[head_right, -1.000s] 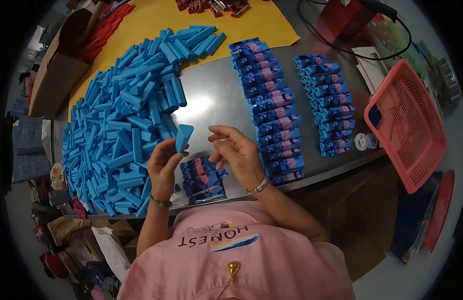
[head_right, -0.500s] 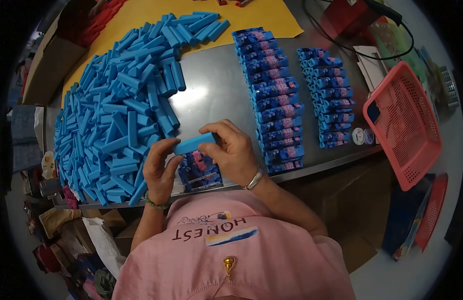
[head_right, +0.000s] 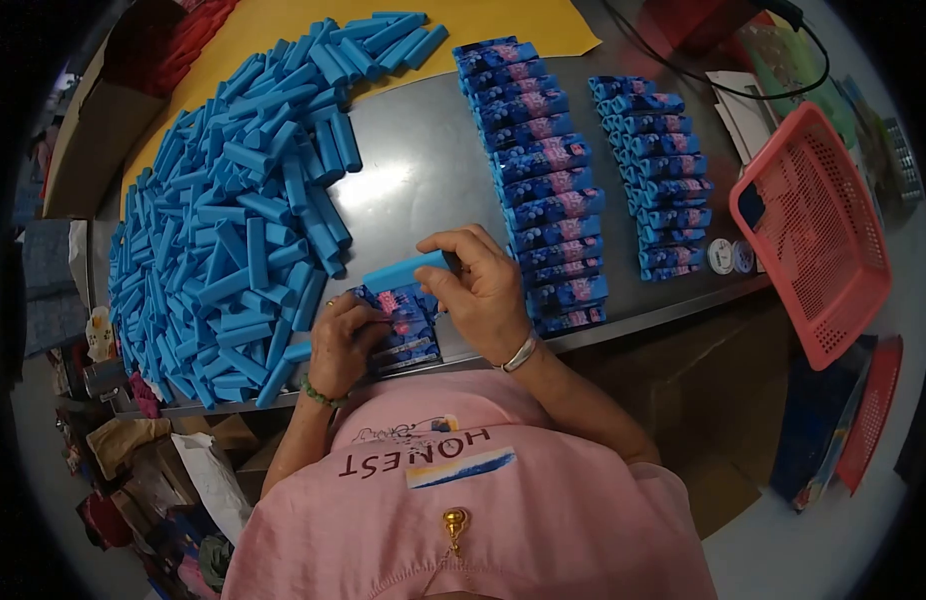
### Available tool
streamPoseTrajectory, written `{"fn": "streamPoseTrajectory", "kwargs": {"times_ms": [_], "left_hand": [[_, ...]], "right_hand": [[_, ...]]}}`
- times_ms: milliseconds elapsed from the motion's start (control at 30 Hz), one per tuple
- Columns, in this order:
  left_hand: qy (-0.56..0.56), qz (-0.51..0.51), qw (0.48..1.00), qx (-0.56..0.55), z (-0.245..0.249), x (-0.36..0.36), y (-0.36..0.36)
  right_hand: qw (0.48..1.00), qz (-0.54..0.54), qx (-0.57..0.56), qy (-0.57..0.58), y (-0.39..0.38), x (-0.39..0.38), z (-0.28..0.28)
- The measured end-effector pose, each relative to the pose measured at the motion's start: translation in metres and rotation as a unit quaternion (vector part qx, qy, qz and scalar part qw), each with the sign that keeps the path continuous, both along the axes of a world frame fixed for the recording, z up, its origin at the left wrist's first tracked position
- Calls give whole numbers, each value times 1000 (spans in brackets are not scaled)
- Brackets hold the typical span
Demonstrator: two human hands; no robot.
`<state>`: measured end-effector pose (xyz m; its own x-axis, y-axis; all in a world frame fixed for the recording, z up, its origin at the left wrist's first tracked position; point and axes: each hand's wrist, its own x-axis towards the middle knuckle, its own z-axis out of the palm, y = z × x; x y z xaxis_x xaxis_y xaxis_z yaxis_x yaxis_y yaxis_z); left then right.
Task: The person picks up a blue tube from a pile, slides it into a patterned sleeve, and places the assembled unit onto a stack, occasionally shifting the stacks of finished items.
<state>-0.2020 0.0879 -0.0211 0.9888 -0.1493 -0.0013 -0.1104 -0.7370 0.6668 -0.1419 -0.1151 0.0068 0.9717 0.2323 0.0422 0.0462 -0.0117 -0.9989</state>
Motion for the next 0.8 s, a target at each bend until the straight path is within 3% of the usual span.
{"fn": "streamPoseTrajectory", "kwargs": {"times_ms": [100, 167, 200, 267, 367, 633, 700, 767, 800], "left_hand": [[-41, 23, 999, -20, 1, -3, -5], [-5, 106, 988, -112, 3, -5, -5], [-6, 106, 988, -112, 4, -4, -3], [18, 142, 958, -248, 7, 1, 3], [37, 131, 939, -315, 5, 11, 15], [51, 14, 955, -292, 30, 29, 13], [45, -10, 958, -283, 34, 30, 12], [6, -34, 985, -167, 40, 31, 10], [7, -34, 985, -168, 41, 31, 9]], "right_hand": [[1000, -1, 17, -5, -1, -2, 2], [1000, 2, 24, 4, -2, -2, 8], [1000, 2, 24, 4, -4, -1, 10], [998, -26, 60, 1, -10, 2, 12], [991, -65, 118, 20, -19, 9, 19], [972, -45, 183, 139, -23, 21, 27], [975, -14, 152, 163, -23, 21, 25], [983, -8, 111, 149, -22, 21, 23], [989, -2, 70, 134, -22, 20, 22]]}}
